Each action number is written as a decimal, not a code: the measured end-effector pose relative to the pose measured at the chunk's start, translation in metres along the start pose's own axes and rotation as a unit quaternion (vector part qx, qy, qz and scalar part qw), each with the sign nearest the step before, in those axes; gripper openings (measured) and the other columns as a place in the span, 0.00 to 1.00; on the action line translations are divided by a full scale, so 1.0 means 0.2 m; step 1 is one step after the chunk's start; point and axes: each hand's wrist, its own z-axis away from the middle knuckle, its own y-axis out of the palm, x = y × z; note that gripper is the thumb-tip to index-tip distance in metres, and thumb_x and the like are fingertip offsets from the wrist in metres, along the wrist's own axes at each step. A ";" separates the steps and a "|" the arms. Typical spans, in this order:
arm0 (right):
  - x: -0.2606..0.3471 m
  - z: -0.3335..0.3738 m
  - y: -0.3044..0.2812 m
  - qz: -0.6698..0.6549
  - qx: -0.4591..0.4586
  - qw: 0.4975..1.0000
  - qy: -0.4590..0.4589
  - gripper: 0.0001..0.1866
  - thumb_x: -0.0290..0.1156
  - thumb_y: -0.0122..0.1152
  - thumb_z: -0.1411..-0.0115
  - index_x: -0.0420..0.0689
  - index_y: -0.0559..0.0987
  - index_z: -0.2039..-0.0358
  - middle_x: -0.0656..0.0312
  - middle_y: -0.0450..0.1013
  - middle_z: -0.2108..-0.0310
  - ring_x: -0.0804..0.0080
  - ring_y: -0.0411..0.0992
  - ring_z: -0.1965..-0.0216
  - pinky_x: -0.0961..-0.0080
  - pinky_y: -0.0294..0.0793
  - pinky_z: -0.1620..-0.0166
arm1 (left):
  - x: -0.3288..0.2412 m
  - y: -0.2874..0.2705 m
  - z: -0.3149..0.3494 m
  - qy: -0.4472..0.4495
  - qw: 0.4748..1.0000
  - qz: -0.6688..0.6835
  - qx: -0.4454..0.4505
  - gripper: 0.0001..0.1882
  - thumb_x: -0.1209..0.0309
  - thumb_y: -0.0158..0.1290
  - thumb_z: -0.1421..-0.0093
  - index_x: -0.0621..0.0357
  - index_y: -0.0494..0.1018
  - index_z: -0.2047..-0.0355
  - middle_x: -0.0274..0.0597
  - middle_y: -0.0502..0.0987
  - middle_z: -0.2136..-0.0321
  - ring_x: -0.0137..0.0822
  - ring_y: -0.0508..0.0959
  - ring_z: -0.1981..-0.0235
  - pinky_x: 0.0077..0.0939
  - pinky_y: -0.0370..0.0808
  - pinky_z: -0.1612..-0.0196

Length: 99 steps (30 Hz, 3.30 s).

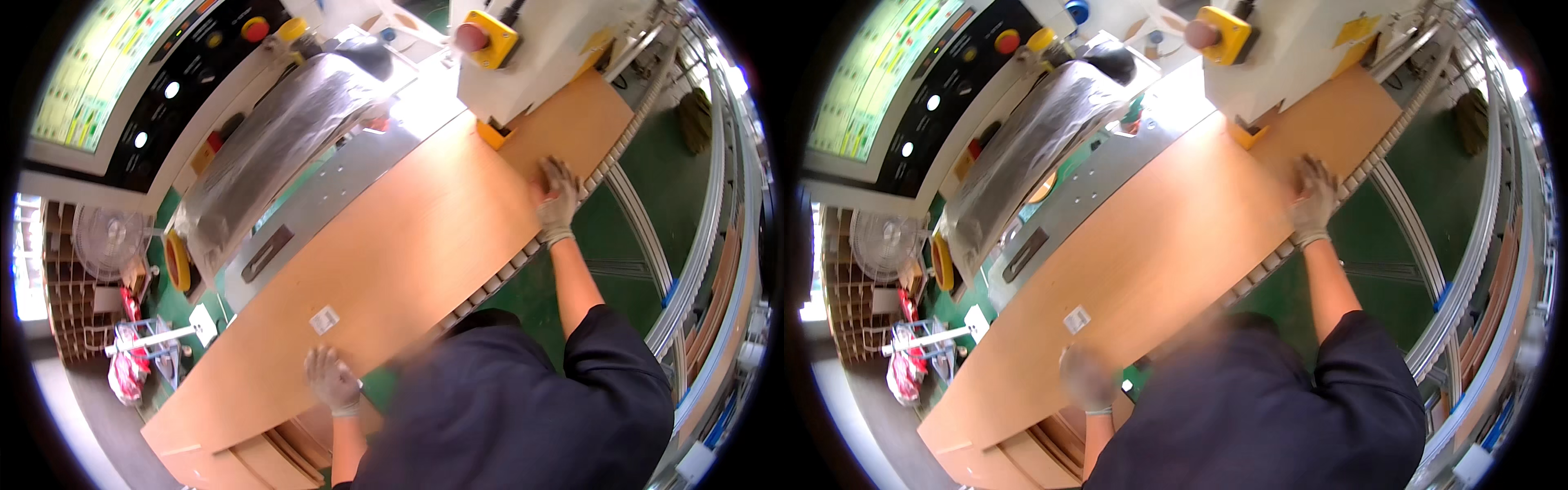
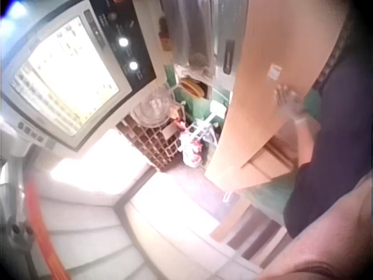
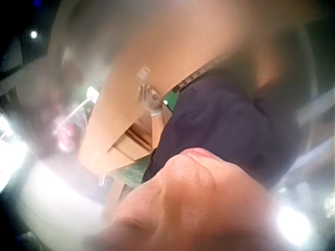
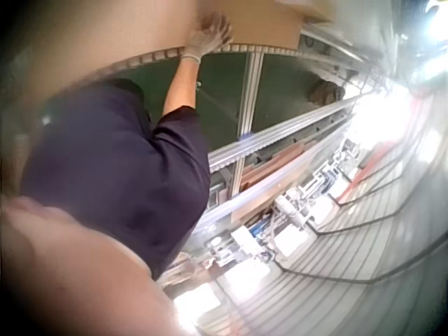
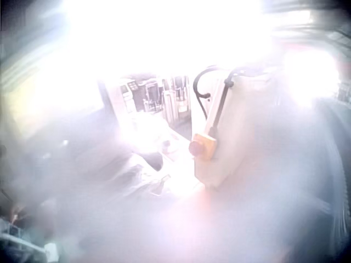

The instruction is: The person repeatedly picks up large flat wooden panels, places them on a conveyor, and feeds them through a machine. They then retrieve the processed panels and stack them nearby. The person also briefly inspects the edges of the panels by hand.

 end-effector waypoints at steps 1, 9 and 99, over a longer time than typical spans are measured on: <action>-0.06 -0.02 0.03 -0.019 -0.023 1.000 -0.012 0.22 0.45 0.61 0.42 0.53 0.78 0.48 0.60 0.73 0.45 0.57 0.67 0.41 0.51 0.51 0.35 | -0.03 0.02 -0.01 0.012 1.000 0.021 -0.006 0.12 0.72 0.47 0.44 0.62 0.76 0.62 0.49 0.79 0.56 0.56 0.75 0.49 0.52 0.68 0.44; -0.72 -0.28 0.28 0.092 0.006 0.991 -0.093 0.18 0.40 0.57 0.38 0.49 0.79 0.50 0.59 0.72 0.44 0.55 0.67 0.42 0.60 0.59 0.36 | -0.19 0.05 -0.16 0.088 0.983 0.161 -0.030 0.12 0.73 0.48 0.43 0.60 0.75 0.60 0.45 0.77 0.57 0.49 0.74 0.50 0.45 0.66 0.41; 0.38 0.25 -0.09 -0.066 0.012 0.996 -0.060 0.24 0.39 0.63 0.44 0.43 0.75 0.48 0.47 0.69 0.43 0.44 0.65 0.41 0.53 0.60 0.37 | -0.21 0.28 -1.01 0.102 0.986 0.127 -0.020 0.24 0.63 0.54 0.43 0.58 0.71 0.47 0.50 0.68 0.42 0.56 0.63 0.38 0.48 0.62 0.37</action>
